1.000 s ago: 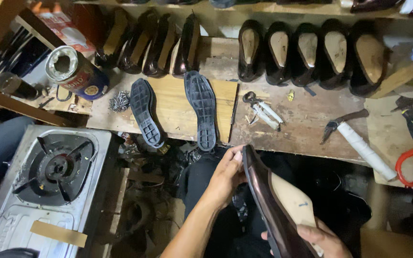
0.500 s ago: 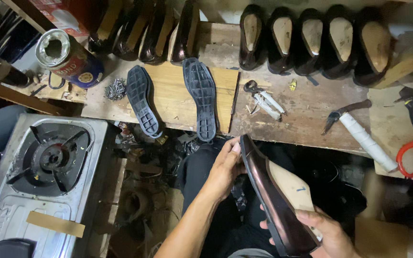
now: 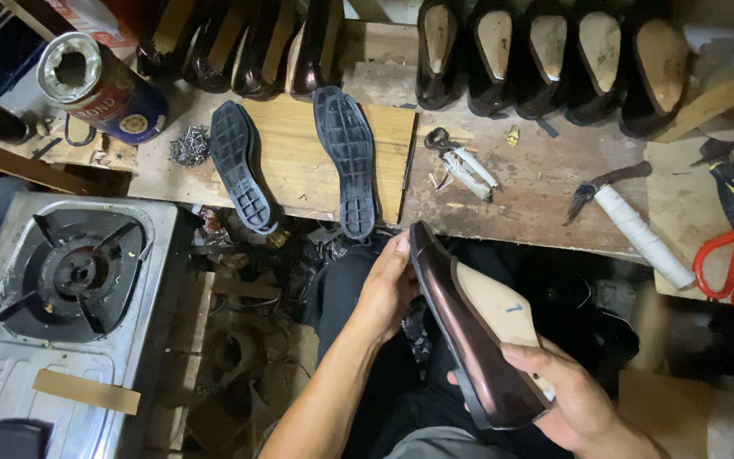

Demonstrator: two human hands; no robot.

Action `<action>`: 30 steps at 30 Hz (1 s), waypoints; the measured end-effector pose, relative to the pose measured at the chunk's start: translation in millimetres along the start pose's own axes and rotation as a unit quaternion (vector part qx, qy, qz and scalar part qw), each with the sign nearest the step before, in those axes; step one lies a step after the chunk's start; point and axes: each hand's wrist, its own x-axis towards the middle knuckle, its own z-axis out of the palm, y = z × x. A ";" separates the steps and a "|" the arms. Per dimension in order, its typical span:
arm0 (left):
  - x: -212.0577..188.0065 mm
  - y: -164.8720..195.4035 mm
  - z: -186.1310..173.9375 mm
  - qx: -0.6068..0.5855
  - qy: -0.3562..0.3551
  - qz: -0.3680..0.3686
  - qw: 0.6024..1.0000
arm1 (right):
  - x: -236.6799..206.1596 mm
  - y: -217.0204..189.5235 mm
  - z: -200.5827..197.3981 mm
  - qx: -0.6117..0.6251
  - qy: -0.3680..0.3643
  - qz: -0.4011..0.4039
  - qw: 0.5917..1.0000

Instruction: The person is repairing a shoe by attaching a new sole. They use a hammer to tap the sole into place and then press it firmly with their hands to ensure it adheres properly.

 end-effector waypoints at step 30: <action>-122.8 -75.4 5.3 0.359 -0.045 0.178 0.915 | 26.5 32.5 -9.3 -0.227 -0.018 -0.201 0.953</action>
